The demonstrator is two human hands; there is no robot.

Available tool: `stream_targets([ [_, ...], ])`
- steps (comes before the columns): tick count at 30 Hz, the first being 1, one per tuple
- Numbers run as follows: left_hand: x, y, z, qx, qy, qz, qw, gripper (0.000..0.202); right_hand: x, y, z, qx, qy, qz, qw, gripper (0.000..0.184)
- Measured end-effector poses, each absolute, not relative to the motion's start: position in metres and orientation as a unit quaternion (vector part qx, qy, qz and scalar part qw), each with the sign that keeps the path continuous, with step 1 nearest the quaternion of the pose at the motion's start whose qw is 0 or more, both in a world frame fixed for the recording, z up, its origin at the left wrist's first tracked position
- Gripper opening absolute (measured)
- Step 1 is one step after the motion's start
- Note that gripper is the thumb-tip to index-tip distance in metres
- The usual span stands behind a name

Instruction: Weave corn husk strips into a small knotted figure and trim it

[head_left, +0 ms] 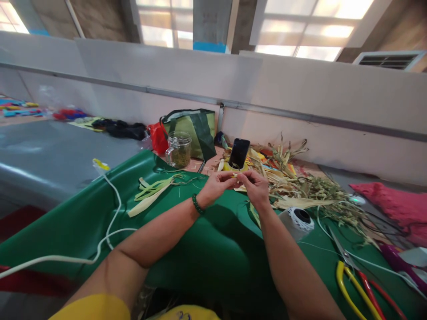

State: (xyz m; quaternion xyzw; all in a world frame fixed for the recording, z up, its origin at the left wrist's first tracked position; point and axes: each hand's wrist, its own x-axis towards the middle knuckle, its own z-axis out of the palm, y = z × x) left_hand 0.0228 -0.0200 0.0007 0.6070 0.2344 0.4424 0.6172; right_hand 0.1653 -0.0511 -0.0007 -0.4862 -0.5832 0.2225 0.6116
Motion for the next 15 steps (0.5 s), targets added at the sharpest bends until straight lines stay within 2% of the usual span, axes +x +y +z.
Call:
stream_targets([
  [4, 0.0200, -0.0181, 0.0029, 0.645, 0.255, 0.462, 0.553, 0.033, 0.1643, -0.0546, 0.0018, -0.492, -0.604, 0.203, 0.594, 0.033],
  [9, 0.0172, -0.0135, 0.0027, 0.678, 0.262, 0.418, 0.545, 0.023, 0.1673, -0.0576, 0.0039, -0.521, -0.628, 0.072, 0.573, 0.033],
  [15, 0.0178, -0.0150, 0.0019, 0.690, 0.261, 0.416, 0.532, 0.024, 0.1672, -0.0559, 0.0030, -0.520, -0.641, 0.077, 0.559, 0.032],
])
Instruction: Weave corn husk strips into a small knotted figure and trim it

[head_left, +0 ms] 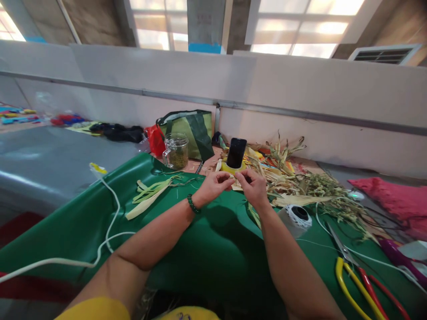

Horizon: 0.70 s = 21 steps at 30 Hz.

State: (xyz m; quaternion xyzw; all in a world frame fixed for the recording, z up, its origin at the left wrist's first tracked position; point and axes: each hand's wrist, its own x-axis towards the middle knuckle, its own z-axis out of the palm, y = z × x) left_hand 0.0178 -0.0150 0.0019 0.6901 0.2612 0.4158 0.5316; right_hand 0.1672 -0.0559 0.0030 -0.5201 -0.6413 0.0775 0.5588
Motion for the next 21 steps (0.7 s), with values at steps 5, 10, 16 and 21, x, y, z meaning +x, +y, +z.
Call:
stream_targets([
  [5, 0.018, -0.018, 0.001, 0.774, 0.287, 0.424, 0.373, 0.014, 0.170, -0.057, 0.004, -0.484, -0.720, 0.055, 0.493, 0.023],
  [10, 0.022, -0.019, -0.002, 0.803, 0.331, 0.424, 0.255, 0.011, 0.174, -0.059, 0.003, -0.503, -0.776, -0.066, 0.375, 0.023],
  [16, 0.021, -0.024, 0.000, 0.825, 0.326, 0.404, 0.220, 0.016, 0.174, -0.052, -0.002, -0.451, -0.786, -0.035, 0.421, 0.019],
  [21, 0.026, -0.030, -0.004, 0.790, 0.260, 0.317, 0.456, 0.005, 0.187, -0.046, 0.002, -0.449, -0.745, 0.023, 0.492, 0.026],
])
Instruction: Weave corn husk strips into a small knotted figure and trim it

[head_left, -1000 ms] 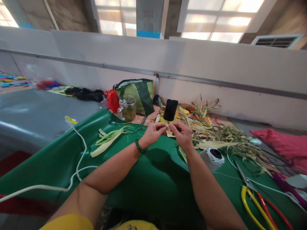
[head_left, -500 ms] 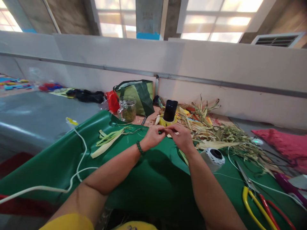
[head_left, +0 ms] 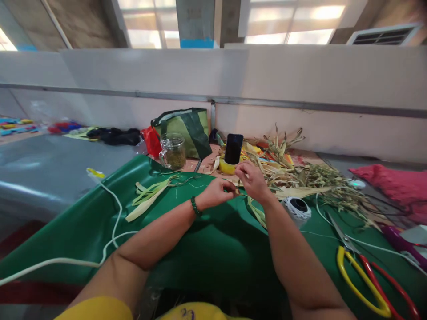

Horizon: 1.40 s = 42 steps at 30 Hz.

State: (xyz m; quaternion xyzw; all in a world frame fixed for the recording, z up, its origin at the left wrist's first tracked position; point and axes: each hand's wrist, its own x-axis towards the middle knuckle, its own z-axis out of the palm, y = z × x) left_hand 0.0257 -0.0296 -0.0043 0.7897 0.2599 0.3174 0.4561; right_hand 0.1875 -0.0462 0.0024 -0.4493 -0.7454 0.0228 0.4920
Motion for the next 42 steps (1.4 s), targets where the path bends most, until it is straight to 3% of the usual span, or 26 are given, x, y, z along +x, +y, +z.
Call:
stream_targets([
  [3, 0.026, -0.028, -0.005, 0.714, 0.248, 0.350, 0.553, 0.018, 0.194, -0.050, 0.008, -0.506, -0.696, 0.063, 0.505, 0.036],
  [6, 0.021, -0.021, 0.001, 0.611, 0.278, 0.417, 0.613, 0.033, 0.191, -0.054, 0.009, -0.527, -0.711, 0.146, 0.442, 0.043],
  [10, 0.012, -0.013, 0.009, 0.551, 0.312, 0.408, 0.658, 0.043, 0.179, -0.057, 0.005, -0.495, -0.747, 0.165, 0.413, 0.027],
  [14, 0.010, -0.013, 0.010, 0.563, 0.311, 0.384, 0.662, 0.041, 0.173, -0.059, 0.007, -0.491, -0.750, 0.114, 0.428, 0.019],
  [19, 0.012, -0.014, 0.008, 0.581, 0.300, 0.387, 0.650, 0.044, 0.167, -0.062, 0.009, -0.494, -0.735, 0.099, 0.453, 0.022],
  [30, 0.017, -0.015, 0.009, 0.508, 0.290, 0.432, 0.687, 0.041, 0.156, -0.061, 0.005, -0.526, -0.646, 0.172, 0.526, 0.023],
  [42, 0.011, -0.015, 0.014, 0.526, 0.273, 0.415, 0.690, 0.045, 0.162, -0.061, 0.007, -0.467, -0.695, 0.208, 0.506, 0.031],
])
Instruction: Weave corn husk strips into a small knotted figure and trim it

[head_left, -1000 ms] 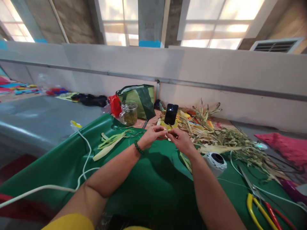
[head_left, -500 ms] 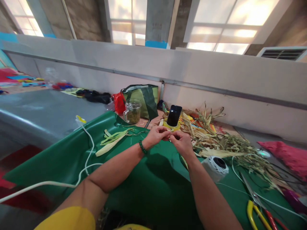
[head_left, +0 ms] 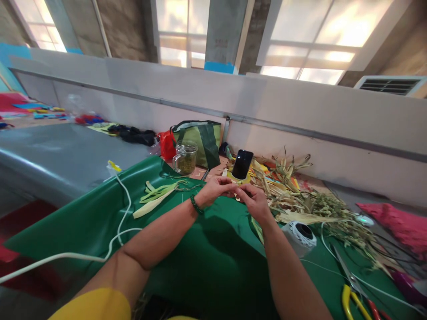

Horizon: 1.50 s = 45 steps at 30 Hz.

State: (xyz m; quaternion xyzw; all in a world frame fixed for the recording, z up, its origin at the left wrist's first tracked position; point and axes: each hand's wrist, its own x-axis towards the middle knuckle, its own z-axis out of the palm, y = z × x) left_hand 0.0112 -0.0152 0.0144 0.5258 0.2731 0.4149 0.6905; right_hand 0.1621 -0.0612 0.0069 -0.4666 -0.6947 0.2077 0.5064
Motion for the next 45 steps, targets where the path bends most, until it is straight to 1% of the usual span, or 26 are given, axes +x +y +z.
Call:
stream_targets([
  [4, 0.010, -0.012, 0.013, 0.542, 0.275, 0.443, 0.659, 0.045, 0.162, -0.063, 0.006, -0.473, -0.706, 0.145, 0.506, 0.030],
  [7, 0.007, -0.009, 0.013, 0.586, 0.284, 0.448, 0.613, 0.036, 0.166, -0.061, 0.005, -0.479, -0.722, 0.137, 0.480, 0.032],
  [9, 0.006, -0.009, 0.013, 0.644, 0.297, 0.452, 0.541, 0.024, 0.171, -0.058, 0.003, -0.487, -0.723, 0.140, 0.469, 0.032],
  [12, 0.007, -0.013, 0.014, 0.727, 0.318, 0.451, 0.408, 0.008, 0.176, -0.054, 0.002, -0.491, -0.708, 0.105, 0.496, 0.030],
  [13, 0.008, -0.014, 0.013, 0.748, 0.320, 0.442, 0.378, 0.007, 0.176, -0.054, 0.001, -0.486, -0.710, 0.083, 0.503, 0.029],
  [15, 0.010, -0.016, 0.012, 0.776, 0.316, 0.417, 0.351, 0.010, 0.176, -0.054, 0.001, -0.474, -0.729, 0.037, 0.493, 0.024],
  [17, 0.012, -0.018, 0.010, 0.788, 0.307, 0.394, 0.360, 0.011, 0.175, -0.056, 0.002, -0.470, -0.753, -0.006, 0.460, 0.023],
  [21, 0.013, -0.019, 0.007, 0.775, 0.274, 0.376, 0.427, 0.015, 0.173, -0.059, 0.003, -0.468, -0.784, -0.054, 0.404, 0.024],
  [24, 0.012, -0.020, 0.006, 0.772, 0.269, 0.373, 0.439, 0.016, 0.170, -0.060, 0.003, -0.457, -0.794, -0.051, 0.398, 0.021],
  [27, 0.012, -0.022, 0.005, 0.776, 0.280, 0.369, 0.428, 0.012, 0.168, -0.059, 0.002, -0.452, -0.796, -0.030, 0.400, 0.018],
  [30, 0.013, -0.023, 0.007, 0.767, 0.281, 0.358, 0.452, 0.011, 0.168, -0.057, 0.002, -0.465, -0.779, 0.002, 0.421, 0.019],
  [32, 0.012, -0.023, 0.009, 0.752, 0.263, 0.326, 0.509, 0.018, 0.170, -0.056, 0.003, -0.475, -0.763, 0.030, 0.437, 0.020],
  [35, 0.008, -0.022, 0.014, 0.708, 0.257, 0.256, 0.606, 0.037, 0.174, -0.055, 0.006, -0.475, -0.754, 0.069, 0.448, 0.020],
  [37, 0.006, -0.020, 0.016, 0.684, 0.269, 0.236, 0.635, 0.048, 0.176, -0.055, 0.008, -0.476, -0.746, 0.088, 0.457, 0.021],
  [39, 0.005, -0.018, 0.016, 0.681, 0.278, 0.238, 0.634, 0.053, 0.175, -0.055, 0.008, -0.480, -0.737, 0.104, 0.465, 0.022],
  [41, 0.005, -0.017, 0.016, 0.692, 0.281, 0.244, 0.618, 0.053, 0.173, -0.056, 0.007, -0.481, -0.732, 0.110, 0.470, 0.023],
  [43, 0.006, -0.017, 0.014, 0.710, 0.277, 0.256, 0.595, 0.048, 0.170, -0.056, 0.006, -0.481, -0.729, 0.108, 0.474, 0.023],
  [45, 0.010, -0.020, 0.011, 0.735, 0.262, 0.272, 0.563, 0.039, 0.170, -0.055, 0.006, -0.481, -0.723, 0.113, 0.483, 0.025],
])
